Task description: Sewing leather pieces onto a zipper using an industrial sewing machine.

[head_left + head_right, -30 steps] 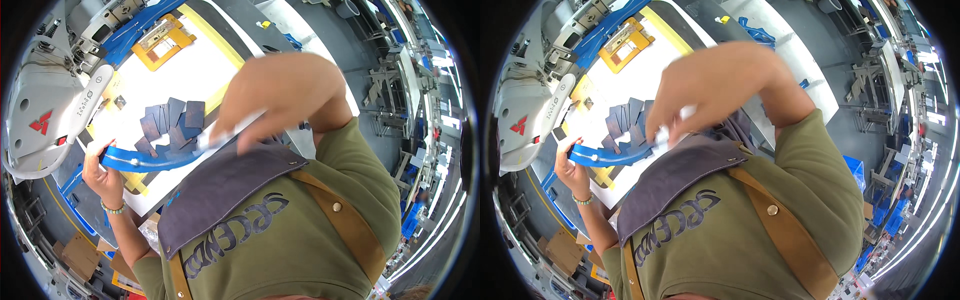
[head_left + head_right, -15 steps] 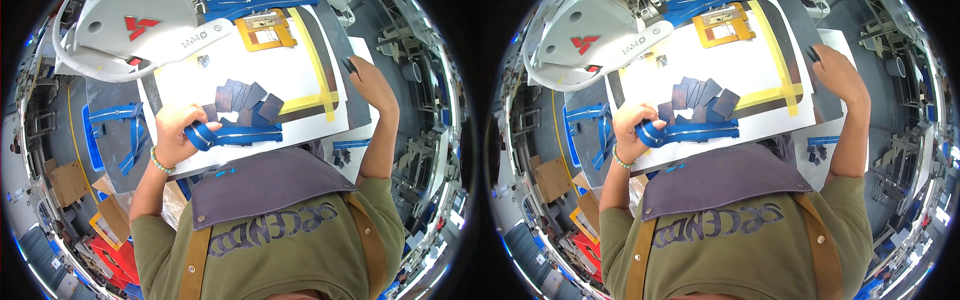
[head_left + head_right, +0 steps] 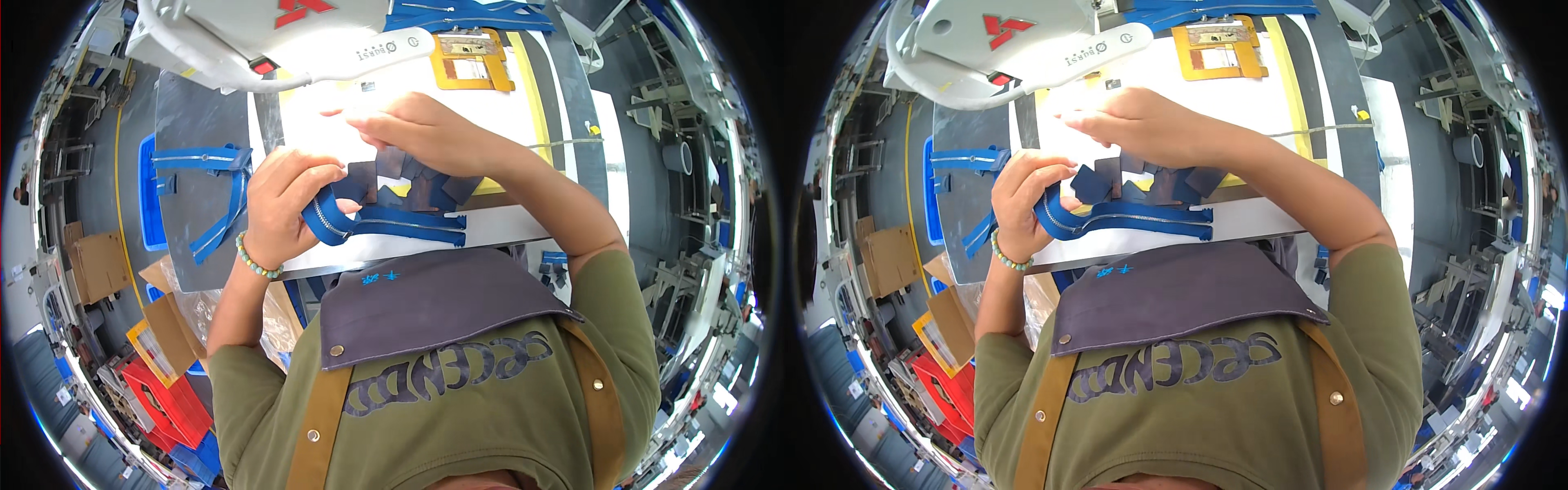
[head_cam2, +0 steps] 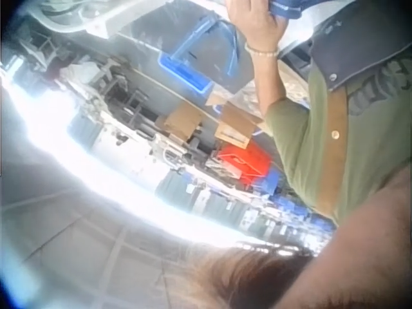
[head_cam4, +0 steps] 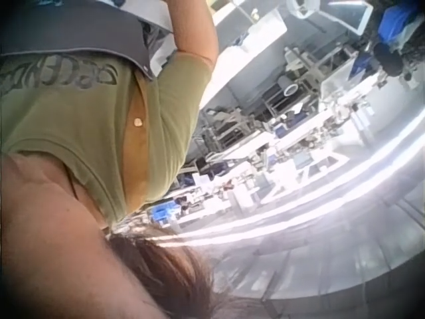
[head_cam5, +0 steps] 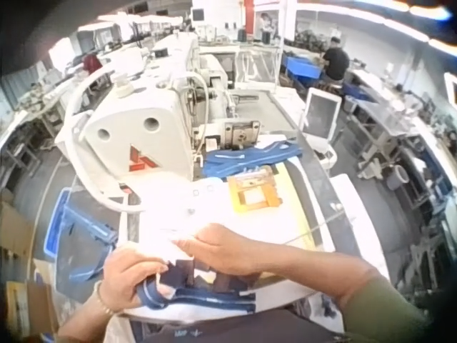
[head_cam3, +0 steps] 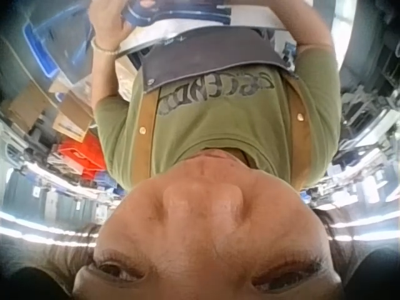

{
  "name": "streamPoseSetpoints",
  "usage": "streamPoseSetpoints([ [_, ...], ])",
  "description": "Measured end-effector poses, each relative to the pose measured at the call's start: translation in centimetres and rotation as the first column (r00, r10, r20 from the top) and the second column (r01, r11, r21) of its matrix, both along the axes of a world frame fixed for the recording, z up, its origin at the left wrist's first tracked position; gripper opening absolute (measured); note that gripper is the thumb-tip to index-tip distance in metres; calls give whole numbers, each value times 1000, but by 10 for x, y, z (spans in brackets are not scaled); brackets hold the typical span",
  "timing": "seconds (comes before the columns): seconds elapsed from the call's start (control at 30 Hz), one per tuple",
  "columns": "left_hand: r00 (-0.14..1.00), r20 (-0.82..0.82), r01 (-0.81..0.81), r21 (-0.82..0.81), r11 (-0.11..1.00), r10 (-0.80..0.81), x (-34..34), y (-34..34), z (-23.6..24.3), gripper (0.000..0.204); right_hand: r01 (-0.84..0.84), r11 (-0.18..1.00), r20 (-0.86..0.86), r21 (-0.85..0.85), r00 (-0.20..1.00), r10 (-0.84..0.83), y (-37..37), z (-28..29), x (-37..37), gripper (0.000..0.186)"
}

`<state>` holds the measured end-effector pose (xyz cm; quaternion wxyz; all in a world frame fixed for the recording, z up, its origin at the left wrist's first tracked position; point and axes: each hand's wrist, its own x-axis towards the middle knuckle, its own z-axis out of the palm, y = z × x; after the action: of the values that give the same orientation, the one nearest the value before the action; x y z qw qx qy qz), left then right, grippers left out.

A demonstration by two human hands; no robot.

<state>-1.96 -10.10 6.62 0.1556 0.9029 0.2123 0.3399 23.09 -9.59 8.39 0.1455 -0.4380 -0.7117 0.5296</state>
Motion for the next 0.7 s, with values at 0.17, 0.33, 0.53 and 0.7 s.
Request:
streamPoseSetpoints([
  [0.17, 993, 99, -60, -28, 998, 62, -11, 9, -9, 22, 82, 883, -22, 462, 997, -80, 3, -46, -28, 40],
  [0.33, 974, 181, -93, -227, 969, 136, -14, 4, -15, 9, -227, 568, 299, 791, 954, -35, -3, -57, -33, 24],
  [0.53, 961, 238, -100, -179, 979, 141, -22, 7, -6, 6, -18, 927, -12, 375, 1000, 24, 2, -42, -57, 35],
  [0.7, 916, 354, -115, -214, 970, 187, -34, 3, 14, 8, -5, 1000, -227, 14, 974, 8, 19, -17, -74, 48],
])
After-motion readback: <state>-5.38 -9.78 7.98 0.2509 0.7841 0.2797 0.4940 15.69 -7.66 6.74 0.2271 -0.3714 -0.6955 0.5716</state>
